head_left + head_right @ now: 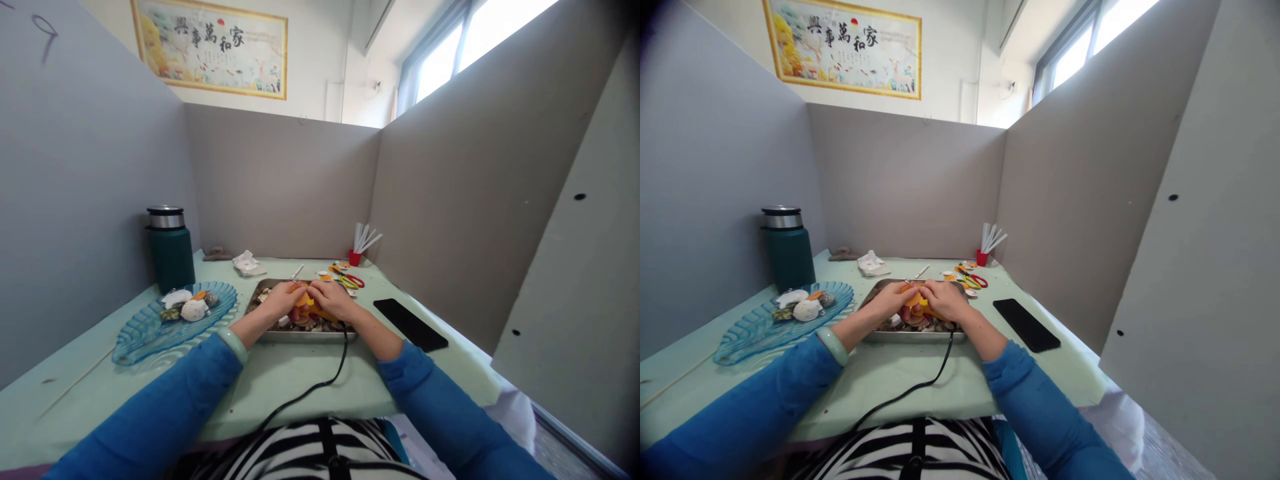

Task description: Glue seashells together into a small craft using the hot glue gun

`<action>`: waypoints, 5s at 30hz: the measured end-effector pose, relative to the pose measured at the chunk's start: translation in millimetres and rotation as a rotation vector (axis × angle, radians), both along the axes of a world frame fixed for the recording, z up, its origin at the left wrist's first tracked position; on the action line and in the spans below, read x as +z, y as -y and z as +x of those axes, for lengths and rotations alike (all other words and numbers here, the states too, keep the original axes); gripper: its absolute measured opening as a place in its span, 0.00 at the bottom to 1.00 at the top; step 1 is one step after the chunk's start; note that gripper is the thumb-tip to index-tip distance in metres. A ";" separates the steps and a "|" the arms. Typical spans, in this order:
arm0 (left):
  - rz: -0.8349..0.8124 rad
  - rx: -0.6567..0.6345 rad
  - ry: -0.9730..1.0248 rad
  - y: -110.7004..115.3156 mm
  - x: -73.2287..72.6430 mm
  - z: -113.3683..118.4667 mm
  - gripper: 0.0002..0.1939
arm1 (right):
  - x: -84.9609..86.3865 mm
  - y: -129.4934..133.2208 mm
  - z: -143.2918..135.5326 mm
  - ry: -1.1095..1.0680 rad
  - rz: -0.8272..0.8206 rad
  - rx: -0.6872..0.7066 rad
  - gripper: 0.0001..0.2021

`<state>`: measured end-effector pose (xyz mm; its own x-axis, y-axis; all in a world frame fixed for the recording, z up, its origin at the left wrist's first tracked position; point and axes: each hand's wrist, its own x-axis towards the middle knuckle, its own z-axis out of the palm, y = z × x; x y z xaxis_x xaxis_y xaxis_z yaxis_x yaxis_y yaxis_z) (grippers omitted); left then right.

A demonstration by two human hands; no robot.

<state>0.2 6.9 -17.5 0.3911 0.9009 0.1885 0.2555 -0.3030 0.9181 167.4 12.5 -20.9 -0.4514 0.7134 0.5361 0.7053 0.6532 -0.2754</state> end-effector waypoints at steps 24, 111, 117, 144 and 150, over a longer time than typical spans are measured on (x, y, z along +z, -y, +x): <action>0.025 -0.010 -0.018 0.4 1.0 -0.4 0.11 | -0.1 0.2 -0.2 -0.010 -0.001 0.007 0.15; -0.069 0.196 0.109 -8.4 3.8 -13.8 0.12 | 19.1 13.7 15.2 -0.436 -0.536 0.189 0.12; -0.083 0.186 0.110 -4.9 6.3 -12.4 0.10 | 18.1 13.6 14.8 -0.421 -0.510 0.203 0.11; -0.052 0.212 0.091 -7.4 4.6 -13.5 0.09 | 12.9 6.5 16.1 -0.329 -0.373 0.097 0.12; 0.007 0.235 0.016 -14.2 -0.2 -15.7 0.11 | 10.6 2.8 15.8 -0.325 -0.289 0.128 0.11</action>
